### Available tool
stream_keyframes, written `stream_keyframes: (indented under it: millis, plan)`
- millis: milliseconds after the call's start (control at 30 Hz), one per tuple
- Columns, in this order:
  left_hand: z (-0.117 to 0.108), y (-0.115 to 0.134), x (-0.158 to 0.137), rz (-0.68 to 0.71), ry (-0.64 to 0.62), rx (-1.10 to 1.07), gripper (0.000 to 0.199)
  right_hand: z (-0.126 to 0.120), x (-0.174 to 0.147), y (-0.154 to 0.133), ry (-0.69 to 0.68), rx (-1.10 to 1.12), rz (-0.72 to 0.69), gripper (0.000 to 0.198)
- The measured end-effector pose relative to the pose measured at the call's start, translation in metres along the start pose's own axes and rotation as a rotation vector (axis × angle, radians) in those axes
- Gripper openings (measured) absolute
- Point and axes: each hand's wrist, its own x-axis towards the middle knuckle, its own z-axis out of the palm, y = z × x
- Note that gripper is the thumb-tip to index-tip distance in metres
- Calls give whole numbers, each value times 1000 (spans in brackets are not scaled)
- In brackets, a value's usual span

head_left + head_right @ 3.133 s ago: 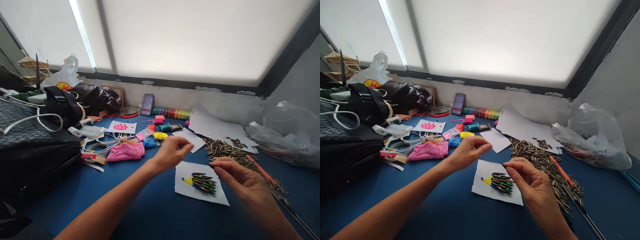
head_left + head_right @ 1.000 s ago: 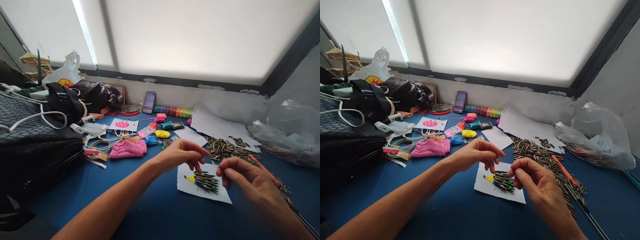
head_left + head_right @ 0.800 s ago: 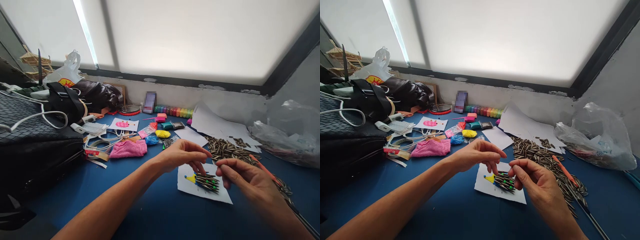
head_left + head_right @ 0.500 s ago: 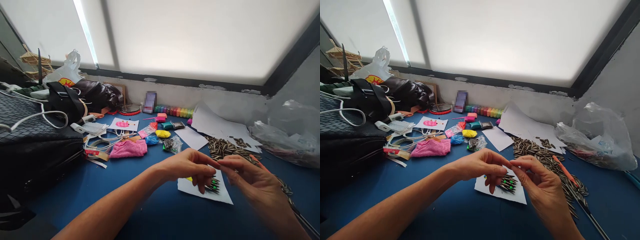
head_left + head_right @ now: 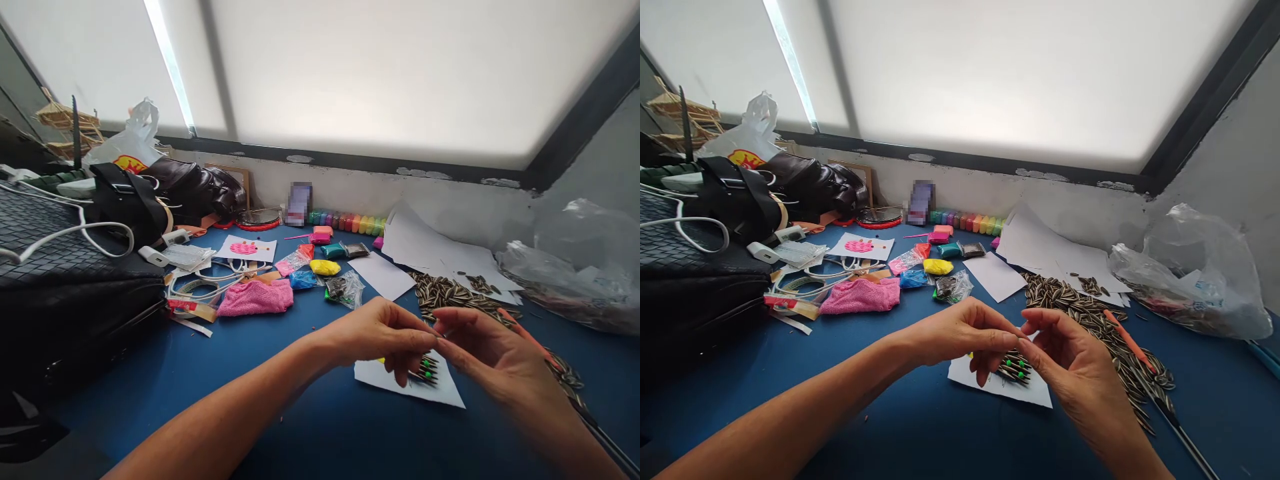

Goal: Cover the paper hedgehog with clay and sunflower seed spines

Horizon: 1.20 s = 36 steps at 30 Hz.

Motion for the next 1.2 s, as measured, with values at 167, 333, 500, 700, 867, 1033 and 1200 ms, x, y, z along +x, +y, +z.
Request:
stream_keyframes:
  millis: [167,333,500,700,867,1033,1200]
  plan:
    - [2,-2,1,31,69,4,45,2,-3,3,-84,-27,1,42]
    - [-1,1,3,-3,167,-8,45,1,-4,0,-41,-98,-44,39]
    - [-3,5,2,-21,160,-33,36,2,-8,-13,97,-224,-247,20]
    - [0,1,1,-8,30,-19,39,6,-11,-12,87,-239,-360,17]
    - [-6,9,-5,0,-190,50,28,0,-5,-9,-70,-74,-98,27]
    - [-5,13,-5,-84,-290,194,22,-1,-5,-8,-172,-19,45,38]
    - [-7,13,-5,-61,-292,186,29,-6,-1,-6,-184,-96,64,44]
